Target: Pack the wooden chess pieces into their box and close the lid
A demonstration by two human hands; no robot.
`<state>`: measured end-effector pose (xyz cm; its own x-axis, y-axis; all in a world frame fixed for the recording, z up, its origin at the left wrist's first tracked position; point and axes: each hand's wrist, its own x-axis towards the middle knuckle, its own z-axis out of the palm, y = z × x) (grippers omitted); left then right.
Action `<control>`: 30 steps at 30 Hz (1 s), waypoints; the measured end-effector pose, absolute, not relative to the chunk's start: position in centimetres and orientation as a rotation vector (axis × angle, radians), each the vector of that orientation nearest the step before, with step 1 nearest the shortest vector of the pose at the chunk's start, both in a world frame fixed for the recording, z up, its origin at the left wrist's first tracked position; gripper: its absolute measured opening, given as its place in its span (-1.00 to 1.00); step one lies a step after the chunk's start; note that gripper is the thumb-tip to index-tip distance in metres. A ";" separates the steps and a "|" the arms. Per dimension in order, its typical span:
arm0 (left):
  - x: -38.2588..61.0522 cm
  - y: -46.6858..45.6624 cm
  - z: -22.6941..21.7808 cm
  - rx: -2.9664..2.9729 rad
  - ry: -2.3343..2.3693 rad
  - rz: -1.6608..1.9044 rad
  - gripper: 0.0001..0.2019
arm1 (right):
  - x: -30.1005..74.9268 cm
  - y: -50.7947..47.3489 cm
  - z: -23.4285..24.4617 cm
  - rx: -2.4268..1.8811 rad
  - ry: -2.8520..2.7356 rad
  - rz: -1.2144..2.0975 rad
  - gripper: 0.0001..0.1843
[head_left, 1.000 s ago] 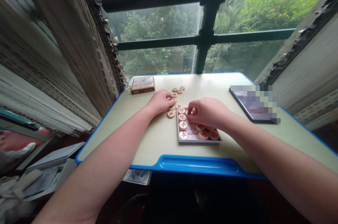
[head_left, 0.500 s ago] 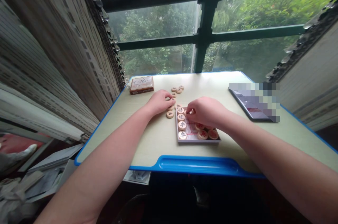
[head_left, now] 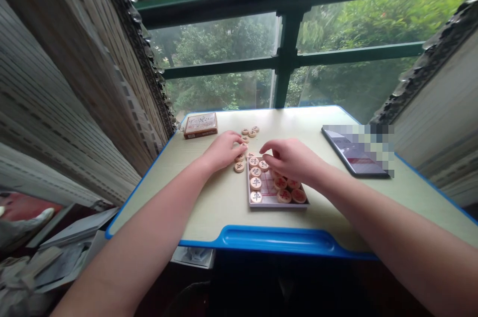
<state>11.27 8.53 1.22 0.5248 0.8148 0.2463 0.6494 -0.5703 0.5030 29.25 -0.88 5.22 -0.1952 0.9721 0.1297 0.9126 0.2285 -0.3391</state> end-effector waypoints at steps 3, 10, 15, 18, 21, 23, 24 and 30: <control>11.5 7.5 1.9 2.312 1.064 0.717 -0.76 | 29.5 -1.0 5.5 -1.709 -2.052 0.236 -0.73; 12.0 5.0 3.5 1.868 0.859 0.735 -0.71 | 29.8 -1.0 5.1 -1.624 -2.030 0.223 -0.73; 12.0 4.6 4.0 1.673 0.827 0.900 -0.69 | 30.0 -1.3 5.2 -1.557 -2.050 0.203 -0.73; 12.0 4.6 3.8 1.647 0.774 0.839 -0.71 | 30.0 -1.5 5.1 -1.541 -2.097 0.062 -0.75; 12.0 4.6 3.5 1.625 0.752 0.778 -0.73 | 29.9 -1.6 4.7 -1.476 -2.164 -0.074 -0.75; 12.1 4.6 3.3 1.613 0.753 0.764 -0.73 | 29.9 -1.6 4.5 -1.437 -2.204 -0.109 -0.76; 12.1 4.6 3.3 1.604 0.751 0.759 -0.73 | 30.0 -1.6 4.4 -1.429 -2.219 -0.120 -0.76; 12.1 4.5 3.3 1.538 0.729 0.725 -0.75 | 30.3 -1.5 4.3 -1.428 -2.246 -0.203 -0.69</control>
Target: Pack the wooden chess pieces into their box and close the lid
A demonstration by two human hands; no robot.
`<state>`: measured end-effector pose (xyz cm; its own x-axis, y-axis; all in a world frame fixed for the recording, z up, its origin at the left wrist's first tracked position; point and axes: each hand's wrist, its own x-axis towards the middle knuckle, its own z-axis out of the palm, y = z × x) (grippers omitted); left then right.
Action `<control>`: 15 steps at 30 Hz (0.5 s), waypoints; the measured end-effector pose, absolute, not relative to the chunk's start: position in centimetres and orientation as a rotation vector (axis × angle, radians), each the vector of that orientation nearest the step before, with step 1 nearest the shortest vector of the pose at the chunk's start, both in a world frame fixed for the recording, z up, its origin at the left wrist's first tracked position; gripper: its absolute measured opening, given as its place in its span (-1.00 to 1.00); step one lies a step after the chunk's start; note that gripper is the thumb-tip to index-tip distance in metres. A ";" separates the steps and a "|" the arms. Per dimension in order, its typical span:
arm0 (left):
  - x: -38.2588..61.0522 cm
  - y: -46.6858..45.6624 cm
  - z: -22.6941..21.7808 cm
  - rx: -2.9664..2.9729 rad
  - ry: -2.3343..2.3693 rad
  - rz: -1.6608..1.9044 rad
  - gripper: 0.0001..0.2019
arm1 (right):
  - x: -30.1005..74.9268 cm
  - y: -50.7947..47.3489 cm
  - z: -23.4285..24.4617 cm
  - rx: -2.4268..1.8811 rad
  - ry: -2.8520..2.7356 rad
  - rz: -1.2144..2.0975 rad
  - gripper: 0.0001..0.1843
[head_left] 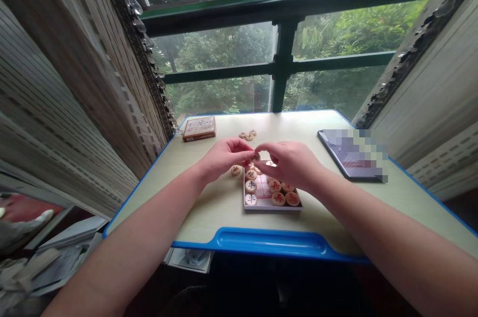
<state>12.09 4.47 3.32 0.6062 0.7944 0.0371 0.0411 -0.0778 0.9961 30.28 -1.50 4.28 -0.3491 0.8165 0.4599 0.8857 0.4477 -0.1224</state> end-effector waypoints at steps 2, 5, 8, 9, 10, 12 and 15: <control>12.1 4.4 3.4 1.547 0.724 0.716 -0.74 | 30.4 -1.5 4.3 -1.407 -2.268 -0.204 -0.70; 12.1 4.5 3.3 1.615 0.737 0.703 -0.74 | 30.5 -1.5 4.5 -1.428 -2.258 -0.140 -0.71; 12.0 5.1 2.8 1.835 0.878 0.766 -0.75 | 30.5 -1.9 5.0 -1.440 -2.270 0.035 -0.71; 12.0 5.4 2.6 1.941 0.942 0.796 -0.76 | 30.4 -2.1 5.3 -1.420 -2.303 0.120 -0.71; 11.9 5.7 2.4 2.051 0.996 0.812 -0.77 | 30.4 -2.4 5.6 -1.390 -2.345 0.211 -0.71; 11.6 6.1 2.1 2.224 1.056 0.815 -0.78 | 30.0 -3.1 6.2 -1.333 -2.429 0.370 -0.72; 11.4 6.4 1.8 2.362 1.075 0.804 -0.78 | 29.4 -3.9 6.9 -1.295 -2.546 0.450 -0.77</control>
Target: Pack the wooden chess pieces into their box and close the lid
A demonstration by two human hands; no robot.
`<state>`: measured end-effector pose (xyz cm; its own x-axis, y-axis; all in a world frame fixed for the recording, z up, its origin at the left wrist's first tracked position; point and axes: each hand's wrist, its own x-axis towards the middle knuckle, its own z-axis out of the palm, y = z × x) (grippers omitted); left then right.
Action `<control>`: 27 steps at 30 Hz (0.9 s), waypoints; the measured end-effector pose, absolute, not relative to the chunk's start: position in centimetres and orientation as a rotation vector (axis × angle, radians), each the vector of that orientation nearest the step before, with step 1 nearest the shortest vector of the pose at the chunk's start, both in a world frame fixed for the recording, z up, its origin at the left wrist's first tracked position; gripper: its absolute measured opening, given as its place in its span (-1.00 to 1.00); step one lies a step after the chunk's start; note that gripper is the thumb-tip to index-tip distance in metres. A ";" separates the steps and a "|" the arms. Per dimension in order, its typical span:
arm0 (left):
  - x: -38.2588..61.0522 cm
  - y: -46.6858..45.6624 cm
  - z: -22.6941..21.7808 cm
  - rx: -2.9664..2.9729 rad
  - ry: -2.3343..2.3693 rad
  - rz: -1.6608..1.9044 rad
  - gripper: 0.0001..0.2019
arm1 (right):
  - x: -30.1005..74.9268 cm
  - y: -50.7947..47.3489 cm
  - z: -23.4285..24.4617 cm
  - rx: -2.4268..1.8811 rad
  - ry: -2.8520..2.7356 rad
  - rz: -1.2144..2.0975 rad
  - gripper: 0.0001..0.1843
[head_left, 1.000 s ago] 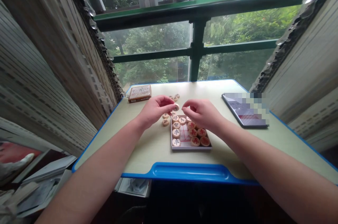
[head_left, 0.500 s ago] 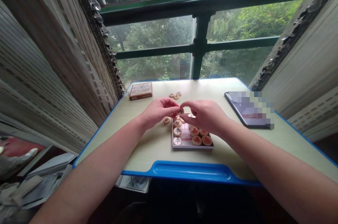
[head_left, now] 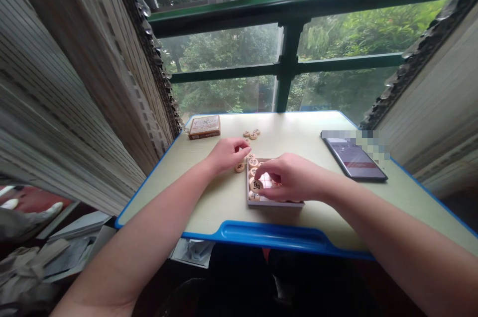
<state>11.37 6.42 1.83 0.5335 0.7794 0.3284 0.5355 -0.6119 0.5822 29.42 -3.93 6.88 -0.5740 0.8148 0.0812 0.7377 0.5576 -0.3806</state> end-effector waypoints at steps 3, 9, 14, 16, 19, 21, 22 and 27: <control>11.3 6.4 1.8 2.425 1.060 0.789 -0.78 | 29.0 -4.3 7.0 -1.309 -2.620 0.410 -0.80; 11.5 6.4 1.6 2.436 1.038 0.758 -0.78 | 29.0 -4.0 6.5 -1.359 -2.666 0.295 -0.81; 11.4 6.5 1.7 2.437 1.043 0.758 -0.77 | 29.0 -3.8 6.2 -1.320 -2.684 0.251 -0.81; 11.4 6.4 1.7 2.445 1.040 0.743 -0.76 | 29.1 -3.8 6.2 -1.292 -2.685 0.266 -0.81; 11.4 6.3 1.8 2.453 1.030 0.712 -0.75 | 29.2 -3.8 6.1 -1.263 -2.696 0.307 -0.80; 11.3 6.3 1.8 2.459 1.028 0.702 -0.75 | 29.2 -3.8 6.1 -1.245 -2.698 0.322 -0.80; 11.3 6.2 1.8 2.460 1.031 0.705 -0.75 | 29.2 -3.8 6.1 -1.240 -2.697 0.326 -0.80; 11.3 6.2 2.0 2.469 1.050 0.717 -0.76 | 29.3 -3.7 6.6 -1.328 -2.703 0.351 -0.78</control>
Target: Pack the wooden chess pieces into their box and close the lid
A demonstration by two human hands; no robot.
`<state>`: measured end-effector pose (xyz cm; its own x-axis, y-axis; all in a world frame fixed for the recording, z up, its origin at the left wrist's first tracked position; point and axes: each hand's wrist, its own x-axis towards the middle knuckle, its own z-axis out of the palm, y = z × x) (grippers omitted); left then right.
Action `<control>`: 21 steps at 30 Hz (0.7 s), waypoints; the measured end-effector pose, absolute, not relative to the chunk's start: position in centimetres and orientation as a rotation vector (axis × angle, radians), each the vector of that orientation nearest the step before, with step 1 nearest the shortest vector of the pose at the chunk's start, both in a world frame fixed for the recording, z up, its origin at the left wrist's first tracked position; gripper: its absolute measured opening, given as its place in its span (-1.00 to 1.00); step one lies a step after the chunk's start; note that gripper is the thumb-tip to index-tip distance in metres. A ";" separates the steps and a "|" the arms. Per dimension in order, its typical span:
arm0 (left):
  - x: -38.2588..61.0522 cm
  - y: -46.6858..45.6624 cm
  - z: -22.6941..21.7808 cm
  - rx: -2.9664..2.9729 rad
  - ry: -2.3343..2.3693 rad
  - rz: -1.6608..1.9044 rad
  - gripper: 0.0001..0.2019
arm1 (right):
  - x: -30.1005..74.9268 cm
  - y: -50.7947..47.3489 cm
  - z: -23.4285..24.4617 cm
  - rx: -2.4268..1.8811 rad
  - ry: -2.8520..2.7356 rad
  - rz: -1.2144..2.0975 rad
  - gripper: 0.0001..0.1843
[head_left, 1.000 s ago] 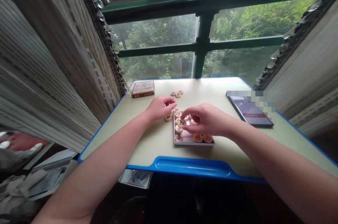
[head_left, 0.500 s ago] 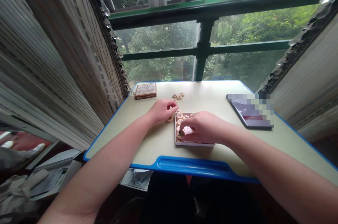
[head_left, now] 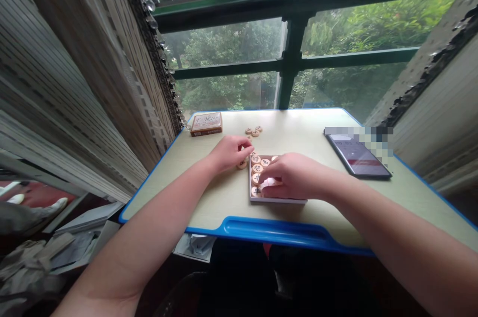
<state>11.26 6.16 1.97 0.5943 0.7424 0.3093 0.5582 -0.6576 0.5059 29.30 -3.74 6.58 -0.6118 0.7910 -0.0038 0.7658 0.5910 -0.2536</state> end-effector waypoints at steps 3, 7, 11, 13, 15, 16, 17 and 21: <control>11.3 6.1 2.0 2.467 1.051 0.702 -0.76 | 29.5 -3.8 7.1 -1.484 -2.707 0.361 -0.80; 11.3 6.0 2.1 2.490 1.032 0.706 -0.77 | 29.7 -4.0 7.5 -1.574 -2.728 0.319 -0.79; 11.3 6.0 2.1 2.503 1.026 0.713 -0.77 | 29.2 -4.1 7.3 -1.624 -2.749 0.238 -0.79; 11.3 6.1 2.0 2.506 1.018 0.695 -0.77 | 29.0 -4.1 7.2 -1.652 -2.743 0.251 -0.80; 11.4 6.1 1.9 2.512 1.006 0.671 -0.77 | 28.7 -4.0 7.1 -1.668 -2.737 0.287 -0.80; 11.4 6.1 1.8 2.515 1.002 0.661 -0.78 | 28.6 -3.9 7.1 -1.672 -2.735 0.306 -0.79; 11.5 6.1 1.8 2.517 0.998 0.653 -0.78 | 28.6 -3.9 7.1 -1.674 -2.733 0.322 -0.77; 11.5 6.0 1.9 2.516 0.998 0.641 -0.79 | 28.5 -3.9 7.1 -1.664 -2.706 0.351 -0.74</control>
<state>11.50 5.98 1.90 0.6480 0.7093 0.2775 0.5470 -0.6870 0.4784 28.50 -3.89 7.05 -0.4568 0.8749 -0.1605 0.8869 0.4342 -0.1575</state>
